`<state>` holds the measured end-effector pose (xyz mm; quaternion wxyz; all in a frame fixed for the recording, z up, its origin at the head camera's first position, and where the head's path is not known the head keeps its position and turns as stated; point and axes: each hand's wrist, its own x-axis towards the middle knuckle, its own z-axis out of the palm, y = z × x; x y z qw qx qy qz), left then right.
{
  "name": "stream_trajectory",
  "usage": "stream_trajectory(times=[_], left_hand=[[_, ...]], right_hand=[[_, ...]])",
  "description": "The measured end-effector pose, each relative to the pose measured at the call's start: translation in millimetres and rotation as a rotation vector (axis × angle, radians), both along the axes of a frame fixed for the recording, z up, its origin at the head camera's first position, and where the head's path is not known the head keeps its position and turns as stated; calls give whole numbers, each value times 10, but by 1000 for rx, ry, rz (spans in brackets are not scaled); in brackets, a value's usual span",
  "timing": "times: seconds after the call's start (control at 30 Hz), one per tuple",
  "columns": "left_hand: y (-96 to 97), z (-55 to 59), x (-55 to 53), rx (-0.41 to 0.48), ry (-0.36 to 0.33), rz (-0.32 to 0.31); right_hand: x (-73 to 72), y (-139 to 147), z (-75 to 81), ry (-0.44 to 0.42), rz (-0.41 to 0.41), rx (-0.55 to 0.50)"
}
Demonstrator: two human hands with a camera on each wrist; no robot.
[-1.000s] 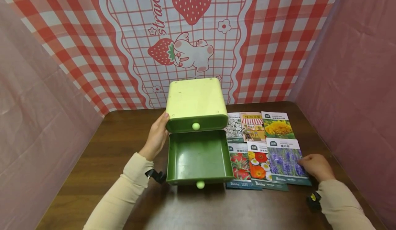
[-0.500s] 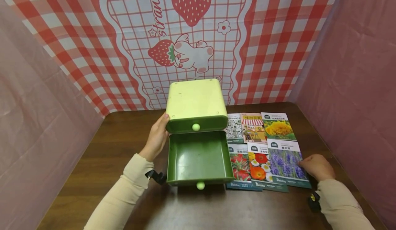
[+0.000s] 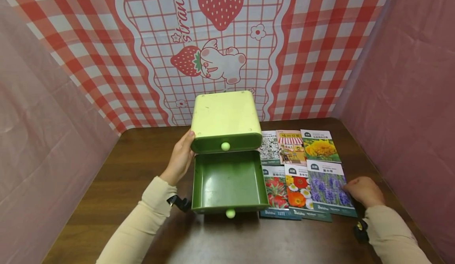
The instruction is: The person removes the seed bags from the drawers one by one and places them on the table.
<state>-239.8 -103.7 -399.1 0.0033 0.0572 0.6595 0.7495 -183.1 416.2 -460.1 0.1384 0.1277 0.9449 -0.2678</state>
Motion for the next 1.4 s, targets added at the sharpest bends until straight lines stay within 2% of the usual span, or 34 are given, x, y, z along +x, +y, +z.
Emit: stream_trajectory(times=[0.2,0.4,0.53,0.7,0.87,1.13,1.23,1.4], left_hand=[[5,9,11,0,2,3],[6,9,6,0,1,4],[7,10,7,1,-1,4],[5,7,10,-1,-6,5],[3,6,7,7,-8,8],[0,-2,-3,12,-2,6],[1,-5,-4,17,0,8],[4,-5,-5,14,-2,7]], right_hand=[[-13,-178,91,104,-33,-64],[-29,-541,207,159,-43,-251],[-14,-789,328,192,-17,-303],[41,-1103,482,287,28,-349],[141,-1433,623,369,117,-407],[365,-1944,805,401,289,-469],[453,-2114,830,403,368,-514],[592,-2334,850,359,478,-585]])
